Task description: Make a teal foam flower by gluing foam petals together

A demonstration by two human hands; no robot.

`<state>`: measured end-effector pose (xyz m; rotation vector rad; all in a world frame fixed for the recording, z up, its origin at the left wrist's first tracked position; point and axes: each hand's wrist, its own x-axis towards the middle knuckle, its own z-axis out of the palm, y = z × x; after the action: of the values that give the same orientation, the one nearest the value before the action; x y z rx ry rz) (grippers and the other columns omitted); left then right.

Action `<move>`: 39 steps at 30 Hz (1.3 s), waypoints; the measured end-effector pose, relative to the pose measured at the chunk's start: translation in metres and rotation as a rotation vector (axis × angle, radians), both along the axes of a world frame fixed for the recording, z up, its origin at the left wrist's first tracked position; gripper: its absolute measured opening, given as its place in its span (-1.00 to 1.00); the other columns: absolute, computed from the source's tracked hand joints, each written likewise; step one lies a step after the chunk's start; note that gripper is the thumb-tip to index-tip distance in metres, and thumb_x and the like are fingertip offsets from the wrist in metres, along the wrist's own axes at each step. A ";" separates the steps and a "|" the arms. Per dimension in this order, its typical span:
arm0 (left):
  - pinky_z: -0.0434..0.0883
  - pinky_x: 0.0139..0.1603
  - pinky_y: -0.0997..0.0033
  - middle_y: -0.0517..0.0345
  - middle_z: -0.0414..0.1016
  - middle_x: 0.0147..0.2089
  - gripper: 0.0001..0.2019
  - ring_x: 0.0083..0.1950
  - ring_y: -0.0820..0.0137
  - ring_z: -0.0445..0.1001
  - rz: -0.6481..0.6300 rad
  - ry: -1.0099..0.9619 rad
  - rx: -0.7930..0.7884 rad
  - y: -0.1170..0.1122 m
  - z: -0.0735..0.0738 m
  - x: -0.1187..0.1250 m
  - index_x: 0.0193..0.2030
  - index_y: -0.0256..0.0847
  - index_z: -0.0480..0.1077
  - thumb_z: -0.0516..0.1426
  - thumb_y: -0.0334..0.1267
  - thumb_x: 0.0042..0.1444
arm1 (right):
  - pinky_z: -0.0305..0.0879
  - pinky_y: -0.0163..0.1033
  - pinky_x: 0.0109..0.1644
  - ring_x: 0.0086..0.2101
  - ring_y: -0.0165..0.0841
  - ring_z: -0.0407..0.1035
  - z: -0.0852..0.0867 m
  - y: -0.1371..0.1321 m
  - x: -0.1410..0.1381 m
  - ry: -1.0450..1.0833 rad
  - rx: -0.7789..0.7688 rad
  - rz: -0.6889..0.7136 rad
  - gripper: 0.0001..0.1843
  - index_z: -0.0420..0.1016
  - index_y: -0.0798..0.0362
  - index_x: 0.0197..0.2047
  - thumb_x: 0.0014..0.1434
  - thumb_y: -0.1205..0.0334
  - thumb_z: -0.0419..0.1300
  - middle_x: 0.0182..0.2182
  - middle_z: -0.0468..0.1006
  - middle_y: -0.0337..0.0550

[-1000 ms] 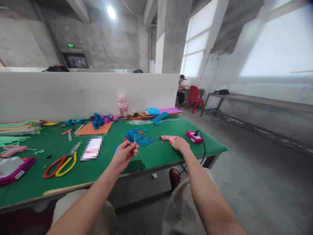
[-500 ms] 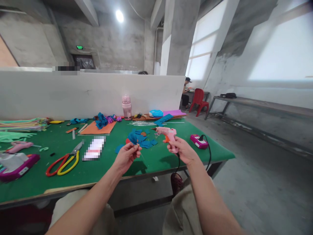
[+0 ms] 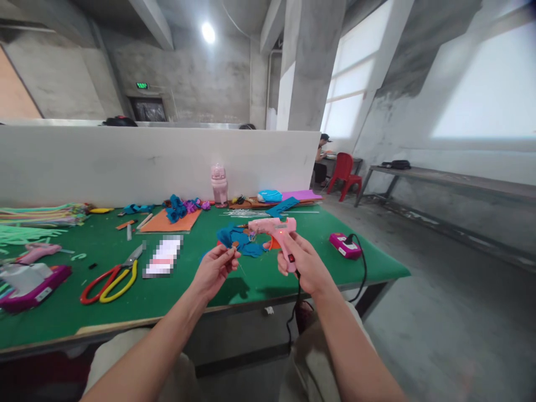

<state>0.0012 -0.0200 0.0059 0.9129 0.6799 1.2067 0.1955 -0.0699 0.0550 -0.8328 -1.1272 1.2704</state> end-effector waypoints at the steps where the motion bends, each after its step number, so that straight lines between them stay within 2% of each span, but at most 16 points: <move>1: 0.33 -0.51 0.62 0.15 0.46 -0.44 -0.81 -0.53 0.60 0.36 0.004 -0.007 0.002 0.001 -0.001 0.000 -0.41 -0.30 0.36 0.28 -0.31 -0.15 | 0.07 -0.42 -0.70 -0.72 -0.59 0.08 -0.002 0.003 0.000 0.027 -0.012 -0.002 -0.66 0.28 0.08 -0.25 0.08 -0.04 0.11 -0.51 0.45 -0.21; 4: 0.33 -0.51 0.63 0.15 0.47 -0.43 -0.82 -0.52 0.60 0.36 0.019 -0.029 0.004 0.003 -0.003 -0.002 -0.42 -0.30 0.36 0.27 -0.32 -0.14 | 0.08 -0.42 -0.67 -0.67 -0.59 0.10 -0.008 0.010 0.001 0.132 -0.008 0.030 -0.66 0.32 0.11 -0.24 0.05 0.01 0.15 -0.34 0.49 -0.07; 9: 0.33 -0.52 0.64 0.15 0.47 -0.41 -0.85 -0.52 0.61 0.36 0.026 -0.013 -0.002 0.005 -0.005 -0.003 -0.41 -0.29 0.37 0.26 -0.32 -0.10 | 0.11 -0.44 -0.65 -0.63 -0.59 0.15 -0.010 0.010 -0.005 0.226 -0.008 0.055 -0.64 0.29 0.01 -0.15 0.07 -0.03 0.12 -0.20 0.47 -0.12; 12: 0.32 -0.53 0.66 0.16 0.47 -0.41 -0.84 -0.53 0.62 0.35 0.031 0.001 -0.017 0.005 -0.005 -0.003 -0.40 -0.29 0.37 0.26 -0.32 -0.11 | 0.01 -0.46 -0.72 -0.70 -0.61 0.11 -0.010 0.008 -0.011 0.158 -0.011 0.103 -0.62 0.26 -0.03 -0.11 0.10 -0.09 0.07 -0.27 0.49 -0.17; 15: 0.31 -0.54 0.67 0.16 0.48 -0.42 -0.82 -0.55 0.63 0.35 0.044 0.010 -0.024 0.006 -0.005 -0.003 -0.39 -0.29 0.38 0.27 -0.32 -0.13 | -0.13 -0.49 -0.76 -0.75 -0.65 0.04 -0.009 0.004 -0.014 0.059 0.056 0.132 -0.65 0.27 0.00 -0.15 0.11 -0.07 0.07 -0.36 0.48 -0.21; 22: 0.31 -0.58 0.67 0.17 0.47 -0.41 -0.76 -0.57 0.63 0.34 0.066 0.056 -0.049 0.006 -0.004 -0.003 -0.37 -0.31 0.37 0.29 -0.26 -0.17 | -0.14 -0.51 -0.77 -0.76 -0.62 0.05 -0.007 -0.002 -0.017 -0.166 0.054 0.148 -0.58 0.28 0.09 -0.17 0.09 -0.10 0.07 -0.62 0.35 -0.34; 27: 0.29 -0.60 0.68 0.19 0.47 -0.42 -0.74 -0.59 0.65 0.32 0.055 0.067 -0.036 0.005 -0.004 -0.002 -0.37 -0.30 0.37 0.29 -0.24 -0.18 | -0.13 -0.50 -0.77 -0.74 -0.63 0.09 -0.008 -0.002 -0.021 -0.220 0.056 0.140 -0.57 0.28 0.10 -0.19 0.07 -0.11 0.09 -0.44 0.44 -0.22; 33: 0.28 -0.60 0.67 0.19 0.46 -0.40 -0.76 -0.59 0.66 0.30 0.040 0.088 -0.034 0.003 -0.005 -0.002 -0.37 -0.30 0.34 0.27 -0.24 -0.14 | -0.09 -0.49 -0.74 -0.72 -0.64 0.11 -0.007 -0.003 -0.022 -0.228 0.071 0.146 -0.59 0.26 0.08 -0.16 0.09 -0.08 0.07 -0.36 0.43 -0.20; 39: 0.29 -0.59 0.67 0.19 0.46 -0.41 -0.74 -0.59 0.66 0.30 0.018 0.085 -0.065 0.002 -0.007 -0.002 -0.37 -0.29 0.30 0.28 -0.26 -0.14 | -0.07 -0.47 -0.71 -0.70 -0.62 0.08 -0.008 -0.004 -0.018 -0.292 0.106 0.146 -0.61 0.25 0.10 -0.14 0.14 -0.05 0.03 -0.46 0.38 -0.25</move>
<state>-0.0004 -0.0180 -0.0013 0.9096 0.7919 1.1603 0.1776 -0.0737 0.0472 -0.8880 -1.4988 1.2211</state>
